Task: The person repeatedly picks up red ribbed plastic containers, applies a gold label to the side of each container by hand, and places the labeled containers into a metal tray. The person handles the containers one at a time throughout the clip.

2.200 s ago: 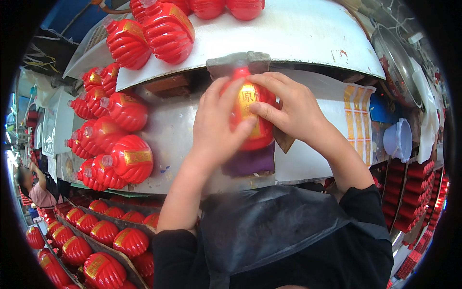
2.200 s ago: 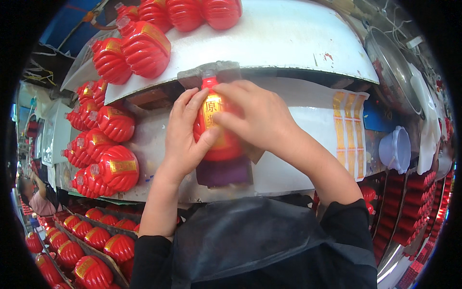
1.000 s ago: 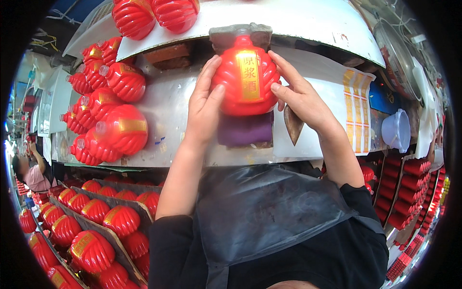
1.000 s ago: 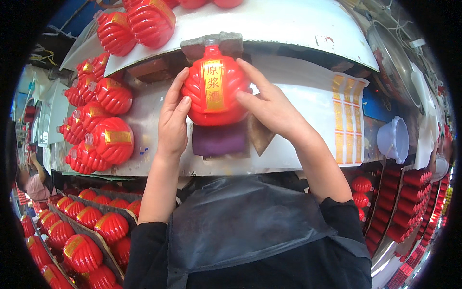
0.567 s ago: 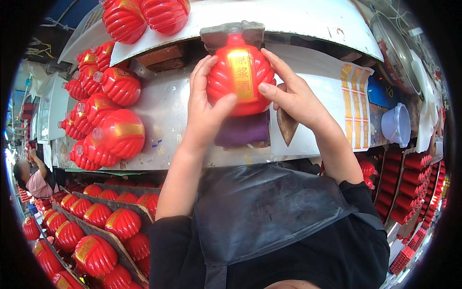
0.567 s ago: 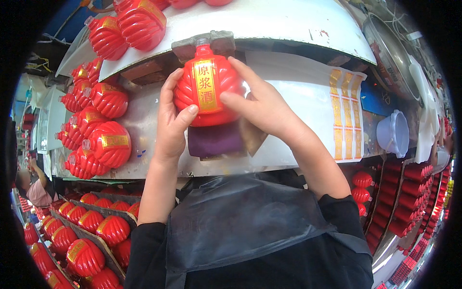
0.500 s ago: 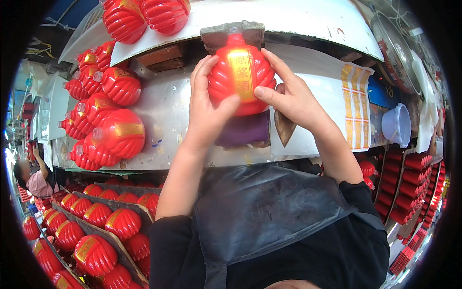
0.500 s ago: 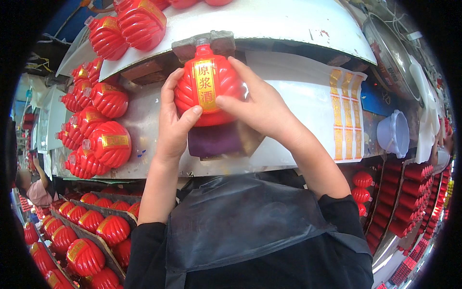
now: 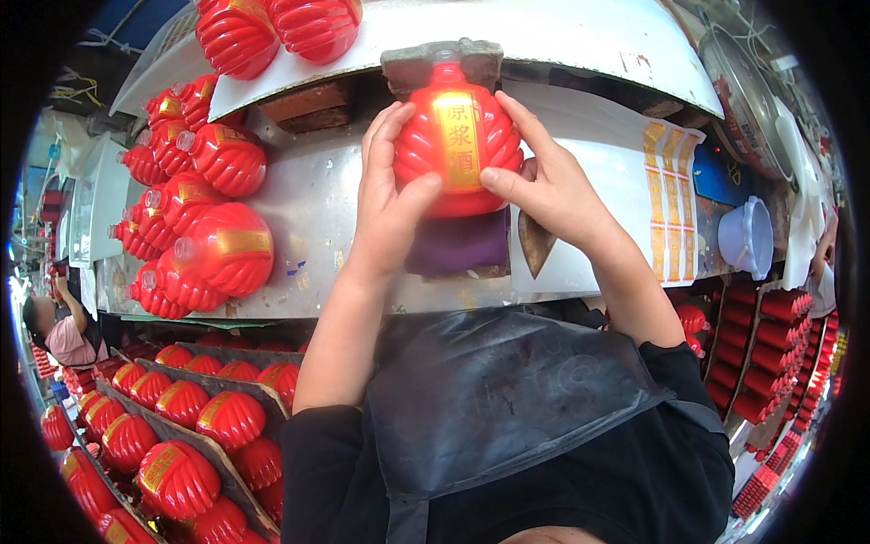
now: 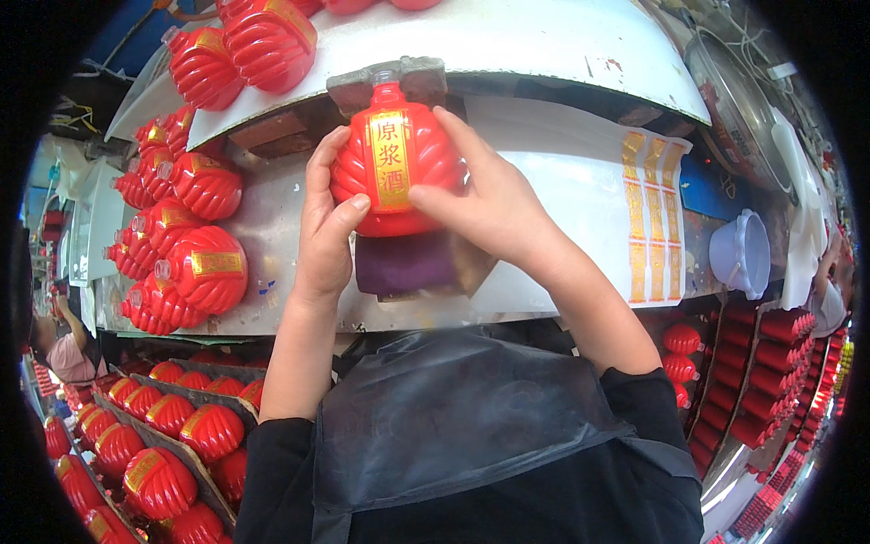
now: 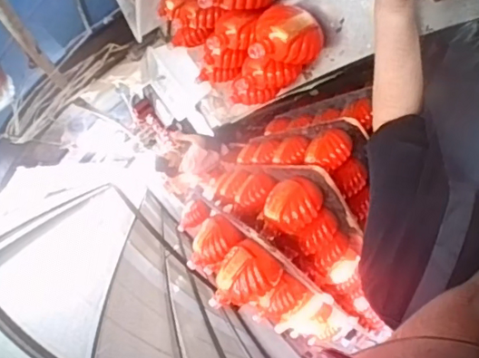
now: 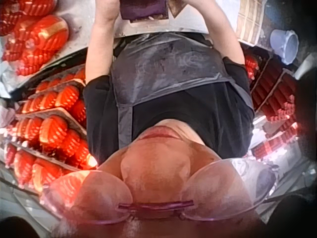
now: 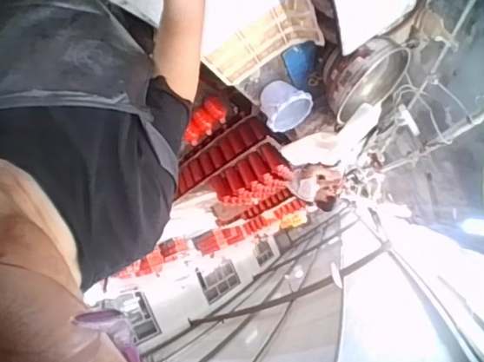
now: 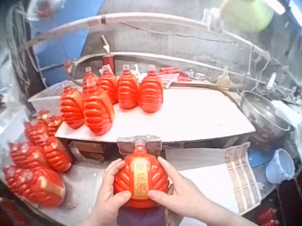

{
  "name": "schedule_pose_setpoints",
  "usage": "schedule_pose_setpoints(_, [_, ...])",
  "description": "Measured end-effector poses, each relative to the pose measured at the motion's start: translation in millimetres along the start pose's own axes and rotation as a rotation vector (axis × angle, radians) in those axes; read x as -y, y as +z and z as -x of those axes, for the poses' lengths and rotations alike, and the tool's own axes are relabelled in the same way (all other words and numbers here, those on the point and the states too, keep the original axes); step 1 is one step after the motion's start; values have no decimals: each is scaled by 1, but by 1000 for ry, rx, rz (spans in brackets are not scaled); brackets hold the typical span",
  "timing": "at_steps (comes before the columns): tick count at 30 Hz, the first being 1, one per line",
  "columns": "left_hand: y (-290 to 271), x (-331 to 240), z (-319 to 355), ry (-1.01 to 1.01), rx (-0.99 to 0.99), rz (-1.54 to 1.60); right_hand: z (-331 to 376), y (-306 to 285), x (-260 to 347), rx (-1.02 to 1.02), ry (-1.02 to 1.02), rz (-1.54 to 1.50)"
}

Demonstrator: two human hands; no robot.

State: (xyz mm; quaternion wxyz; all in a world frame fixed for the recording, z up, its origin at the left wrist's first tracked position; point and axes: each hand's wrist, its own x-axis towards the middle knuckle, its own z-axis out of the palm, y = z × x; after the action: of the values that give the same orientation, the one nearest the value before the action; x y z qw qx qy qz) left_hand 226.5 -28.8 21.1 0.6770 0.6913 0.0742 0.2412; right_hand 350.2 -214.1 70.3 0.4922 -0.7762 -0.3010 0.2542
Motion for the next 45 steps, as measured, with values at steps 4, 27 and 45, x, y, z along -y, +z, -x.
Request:
schedule_pose_setpoints(4, [-3,0,-2,-54,-4,109,0,8,1,-71,-68,171])
schedule_pose_setpoints(27, [4,1,-2,5,-53,-57,1,10,7,-95,-30,224])
schedule_pose_setpoints(45, [7,-3,-1,-14,-60,-140,-1,3,2,-60,-20,175])
